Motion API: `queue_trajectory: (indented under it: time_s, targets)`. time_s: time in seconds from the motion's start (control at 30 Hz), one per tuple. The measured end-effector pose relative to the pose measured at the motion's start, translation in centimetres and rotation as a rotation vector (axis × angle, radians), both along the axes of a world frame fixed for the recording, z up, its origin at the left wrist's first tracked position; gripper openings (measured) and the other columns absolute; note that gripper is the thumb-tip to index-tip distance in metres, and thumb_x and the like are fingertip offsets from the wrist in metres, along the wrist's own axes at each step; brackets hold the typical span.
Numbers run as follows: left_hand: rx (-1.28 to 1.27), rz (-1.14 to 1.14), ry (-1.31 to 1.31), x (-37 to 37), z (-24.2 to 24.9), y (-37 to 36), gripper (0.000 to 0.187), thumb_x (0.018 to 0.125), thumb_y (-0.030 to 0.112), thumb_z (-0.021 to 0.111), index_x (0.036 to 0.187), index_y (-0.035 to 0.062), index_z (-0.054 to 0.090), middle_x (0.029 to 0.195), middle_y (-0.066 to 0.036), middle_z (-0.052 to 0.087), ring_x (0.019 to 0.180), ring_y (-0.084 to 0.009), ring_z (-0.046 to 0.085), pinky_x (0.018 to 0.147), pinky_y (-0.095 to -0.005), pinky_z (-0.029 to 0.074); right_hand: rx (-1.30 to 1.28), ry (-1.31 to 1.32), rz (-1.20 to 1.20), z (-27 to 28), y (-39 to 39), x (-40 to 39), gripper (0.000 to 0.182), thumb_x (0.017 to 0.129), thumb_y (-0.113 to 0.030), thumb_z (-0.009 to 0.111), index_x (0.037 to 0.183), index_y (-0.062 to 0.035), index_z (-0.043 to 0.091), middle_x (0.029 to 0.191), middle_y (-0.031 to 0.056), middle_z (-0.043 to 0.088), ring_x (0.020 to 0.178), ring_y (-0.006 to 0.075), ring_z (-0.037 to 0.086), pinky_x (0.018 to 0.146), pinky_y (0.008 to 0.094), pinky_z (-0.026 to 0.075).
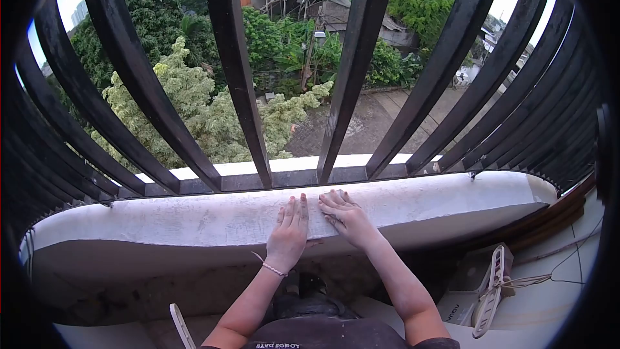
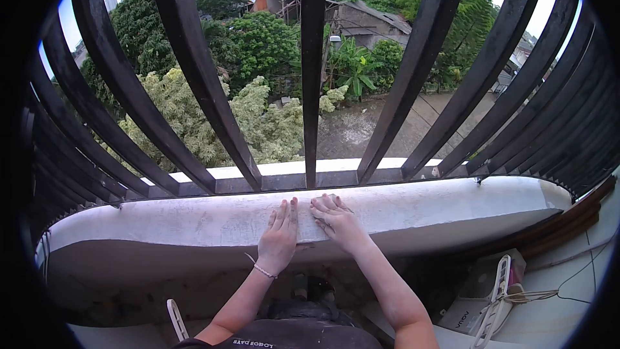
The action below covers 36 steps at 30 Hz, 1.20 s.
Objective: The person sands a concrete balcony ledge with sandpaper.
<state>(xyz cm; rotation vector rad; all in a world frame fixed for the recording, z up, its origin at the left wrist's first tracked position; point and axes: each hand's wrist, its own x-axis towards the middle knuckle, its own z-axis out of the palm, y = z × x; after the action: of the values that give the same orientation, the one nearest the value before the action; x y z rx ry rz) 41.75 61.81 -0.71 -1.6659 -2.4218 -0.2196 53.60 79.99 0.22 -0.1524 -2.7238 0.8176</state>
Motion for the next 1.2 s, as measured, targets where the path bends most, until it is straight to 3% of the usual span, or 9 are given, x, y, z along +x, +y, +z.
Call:
queue_trajectory:
  time_s: [0.13, 0.37, 0.47, 0.57, 0.7, 0.77, 0.8, 1.07, 1.2]
  targets:
    - [0.004, 0.01, -0.006, 0.2, -0.2, -0.1, 0.121, 0.074, 0.062, 0.071, 0.157, -0.0107, 0.022, 0.164, -0.018, 0.031, 0.149, -0.0315, 0.038, 0.12, -0.0431, 0.036, -0.137, -0.139, -0.027, 1.7, 2.2, 5.0, 0.037, 0.1, -0.018, 0.06, 0.137, -0.0142, 0.064, 0.147, 0.0092, 0.057, 0.146, 0.0306, 0.041, 0.125, 0.048, 0.026]
    - [0.092, 0.001, -0.006, 0.0, -2.0, -0.2, 0.13, 0.068, 0.059, 0.077, 0.158, -0.0112, 0.014, 0.161, -0.025, 0.031, 0.148, -0.0342, 0.038, 0.12, -0.0451, 0.035, 0.06, 0.01, -0.025, -0.3, -1.4, -2.5, 0.036, 0.1, -0.016, 0.059, 0.135, -0.0103, 0.065, 0.148, 0.0112, 0.057, 0.143, 0.0328, 0.045, 0.125, 0.0467, 0.026]
    - [0.226, -0.014, -0.207, 0.2, -1.9, -0.5, 0.117, 0.079, 0.054, 0.072, 0.156, -0.0134, 0.016, 0.159, -0.023, 0.037, 0.15, -0.0371, 0.035, 0.121, -0.0466, 0.034, -0.065, -0.073, 0.052, 0.9, -1.0, 1.2, 0.035, 0.101, -0.015, 0.057, 0.135, -0.0118, 0.066, 0.15, 0.0095, 0.055, 0.146, 0.0317, 0.042, 0.125, 0.0477, 0.025]
    - [0.169, -0.002, -0.095, 0.1, -2.7, -0.2, 0.142, 0.063, 0.053, 0.084, 0.158, -0.0104, 0.0, 0.162, -0.029, 0.027, 0.151, -0.0383, 0.031, 0.121, -0.0465, 0.035, -0.048, -0.134, -0.112, 1.4, 2.9, 3.1, 0.035, 0.102, -0.015, 0.057, 0.135, -0.0116, 0.066, 0.151, 0.0089, 0.054, 0.147, 0.0315, 0.04, 0.125, 0.0481, 0.025]
    - [0.166, -0.027, -0.115, 0.6, -0.5, -0.3, 0.144, 0.063, 0.053, 0.084, 0.159, -0.0066, -0.005, 0.165, -0.027, 0.019, 0.154, -0.0431, 0.021, 0.122, -0.0501, 0.032, -0.029, -0.316, -0.206, 0.2, 1.8, -3.2, 0.036, 0.102, -0.014, 0.056, 0.137, -0.0119, 0.064, 0.152, 0.0085, 0.053, 0.148, 0.0318, 0.039, 0.126, 0.0473, 0.025]
    - [0.184, -0.034, -0.146, 0.3, -0.6, -0.4, 0.145, 0.064, 0.053, 0.084, 0.159, -0.0046, -0.008, 0.167, -0.026, 0.015, 0.154, -0.0457, 0.017, 0.122, -0.0524, 0.03, 0.071, -0.106, -0.082, -0.3, -1.1, -2.3, 0.038, 0.102, -0.015, 0.055, 0.139, -0.0121, 0.063, 0.152, 0.0087, 0.053, 0.148, 0.0316, 0.039, 0.125, 0.0475, 0.025]
    - [0.178, -0.043, -0.191, 0.0, -1.0, -0.5, 0.13, 0.071, 0.053, 0.081, 0.159, -0.0074, 0.007, 0.169, -0.024, 0.008, 0.155, -0.048, 0.01, 0.124, -0.0545, 0.027, 0.127, -0.002, -0.014, -0.4, -1.8, -1.8, 0.038, 0.103, -0.015, 0.055, 0.14, -0.0122, 0.062, 0.152, 0.0088, 0.053, 0.148, 0.0315, 0.039, 0.125, 0.0476, 0.025]
    - [0.065, -0.02, -0.167, 0.6, 0.5, -0.3, 0.129, 0.074, 0.053, 0.08, 0.16, -0.0067, 0.004, 0.169, -0.024, 0.007, 0.155, -0.0471, 0.009, 0.124, -0.0557, 0.025, 0.206, -0.128, -0.252, -0.2, 1.1, -1.9, 0.037, 0.103, -0.018, 0.051, 0.136, -0.0067, 0.063, 0.14, 0.0137, 0.062, 0.134, 0.0308, 0.054, 0.123, 0.0458, 0.03]
    - [0.074, -0.033, -0.223, 0.3, -0.2, -0.5, 0.127, 0.078, 0.05, 0.079, 0.159, -0.0097, 0.001, 0.168, -0.025, 0.006, 0.155, -0.0471, 0.006, 0.126, -0.0553, 0.019, 0.185, -0.004, -0.107, -0.6, -1.2, -0.5, 0.04, 0.104, -0.022, 0.053, 0.14, -0.007, 0.06, 0.148, 0.0143, 0.055, 0.144, 0.0323, 0.045, 0.125, 0.0462, 0.027]
